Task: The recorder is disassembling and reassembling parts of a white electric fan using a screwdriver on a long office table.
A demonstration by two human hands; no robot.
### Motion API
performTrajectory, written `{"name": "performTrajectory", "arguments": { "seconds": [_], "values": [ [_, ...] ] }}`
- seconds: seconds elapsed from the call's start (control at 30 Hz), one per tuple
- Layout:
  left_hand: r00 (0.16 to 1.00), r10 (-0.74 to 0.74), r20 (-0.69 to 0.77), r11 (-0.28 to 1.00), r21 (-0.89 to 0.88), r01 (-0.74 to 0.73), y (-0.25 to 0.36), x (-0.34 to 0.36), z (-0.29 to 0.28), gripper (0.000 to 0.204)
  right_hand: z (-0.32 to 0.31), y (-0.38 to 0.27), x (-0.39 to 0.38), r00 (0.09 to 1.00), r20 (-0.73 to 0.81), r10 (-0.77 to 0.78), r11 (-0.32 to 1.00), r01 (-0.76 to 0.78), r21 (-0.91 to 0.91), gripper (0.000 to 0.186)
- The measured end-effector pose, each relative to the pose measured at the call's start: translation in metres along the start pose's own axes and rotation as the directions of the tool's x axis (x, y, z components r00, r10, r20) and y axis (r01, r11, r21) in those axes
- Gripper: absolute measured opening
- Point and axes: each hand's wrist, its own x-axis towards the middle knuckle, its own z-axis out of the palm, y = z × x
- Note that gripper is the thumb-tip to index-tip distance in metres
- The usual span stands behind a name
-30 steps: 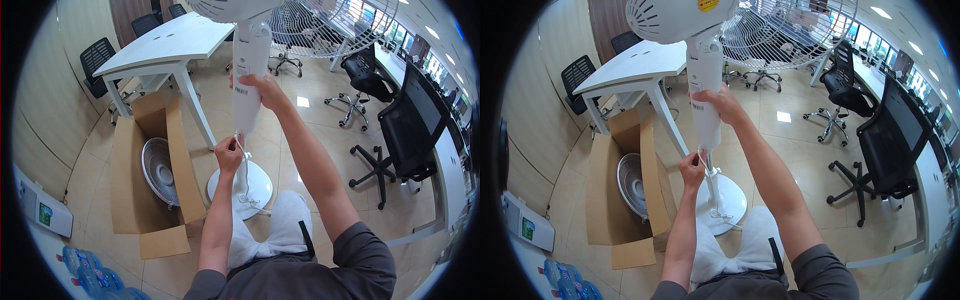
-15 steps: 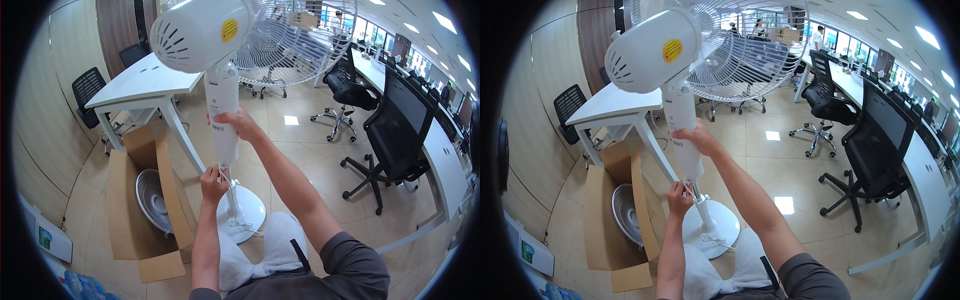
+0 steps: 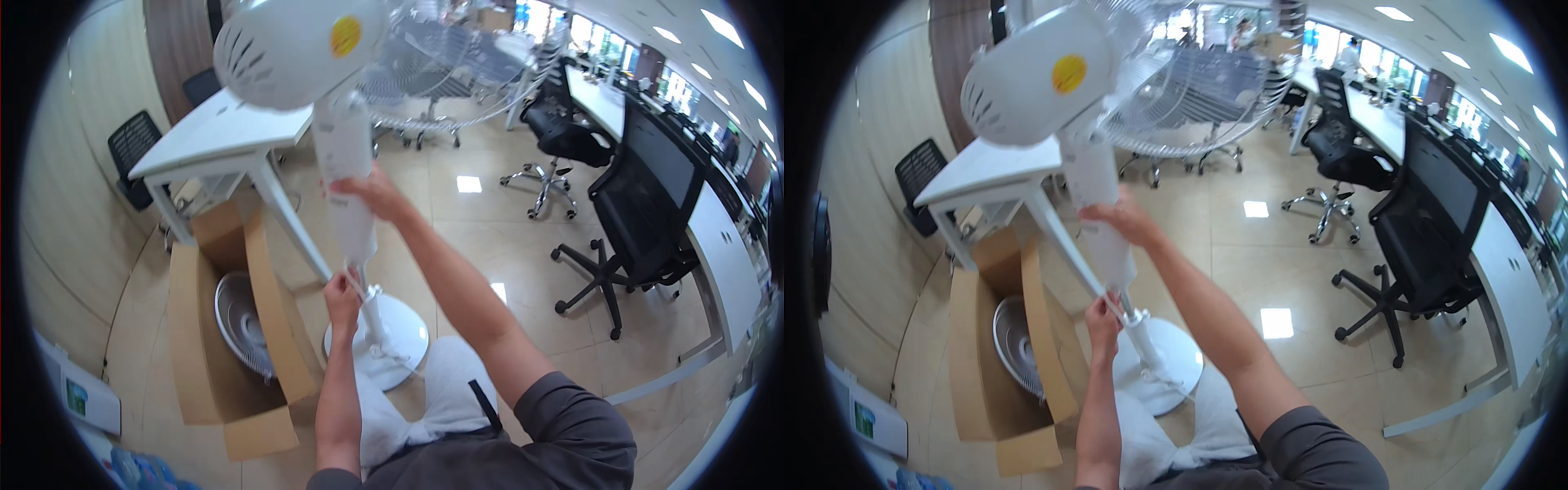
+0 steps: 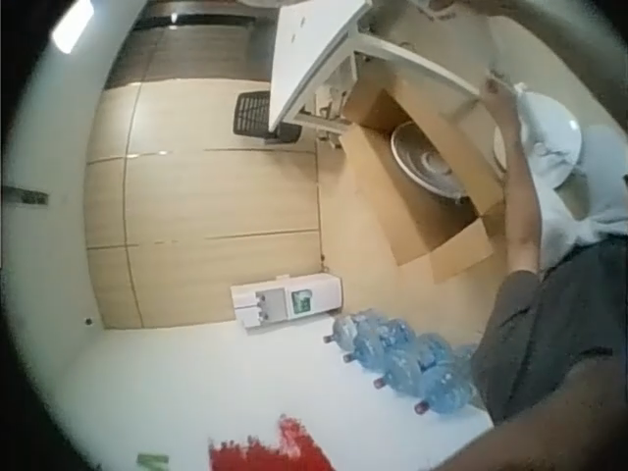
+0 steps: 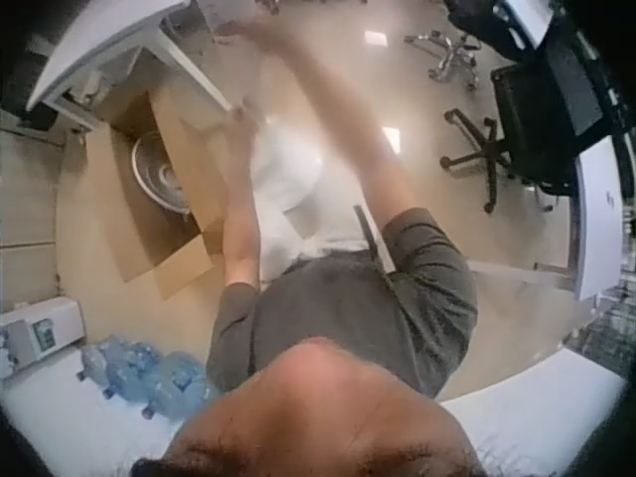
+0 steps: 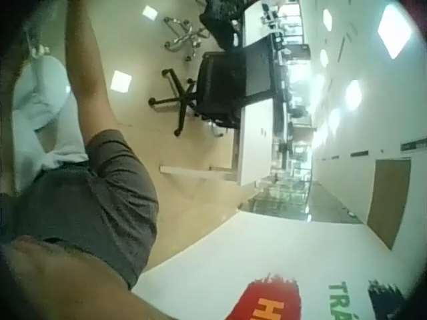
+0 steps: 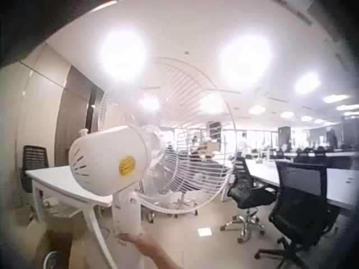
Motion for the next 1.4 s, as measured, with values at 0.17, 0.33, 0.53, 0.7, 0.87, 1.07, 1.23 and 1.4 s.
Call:
{"name": "performTrajectory", "arguments": {
  "seconds": [0.17,0.33,0.53,0.7,0.87,1.07,1.23,1.4],
  "values": [
    [0.918,0.398,0.005,0.860,0.347,-0.374,-0.006,0.015,0.014,0.020,-0.009,-0.020,0.003,1.000,0.013,-0.001,1.000,0.001,-0.030,0.045],
    [0.954,0.296,0.044,0.874,0.390,-0.290,0.008,0.008,0.009,0.025,-0.001,-0.021,-0.001,0.999,0.041,0.013,1.000,-0.012,-0.013,0.052],
    [0.944,-0.218,0.248,0.846,-0.435,0.309,0.018,0.000,0.008,0.030,0.002,-0.021,-0.002,0.999,0.043,0.008,0.999,-0.007,-0.037,0.051],
    [0.907,-0.228,0.354,0.778,-0.494,0.388,0.019,0.008,0.016,0.035,-0.003,-0.029,-0.004,1.000,0.022,0.007,1.000,-0.006,-0.020,0.050],
    [0.884,-0.223,0.410,0.796,-0.447,0.408,0.010,0.012,0.000,0.038,-0.003,-0.002,0.003,0.999,-0.006,-0.032,0.999,0.032,-0.021,0.042],
    [0.844,-0.165,0.510,0.762,-0.477,0.437,0.012,0.012,0.004,0.033,0.007,-0.017,-0.002,1.000,0.011,-0.023,1.000,0.023,0.008,0.039],
    [0.843,-0.133,0.521,0.863,-0.358,0.357,0.008,0.022,-0.002,0.032,0.005,-0.026,-0.002,1.000,-0.008,-0.015,1.000,0.015,0.006,0.040],
    [0.876,-0.121,0.467,0.872,-0.372,0.319,0.018,0.018,-0.001,0.031,0.006,-0.027,-0.004,1.000,0.001,-0.016,1.000,0.016,-0.006,0.041]
  ]
}}
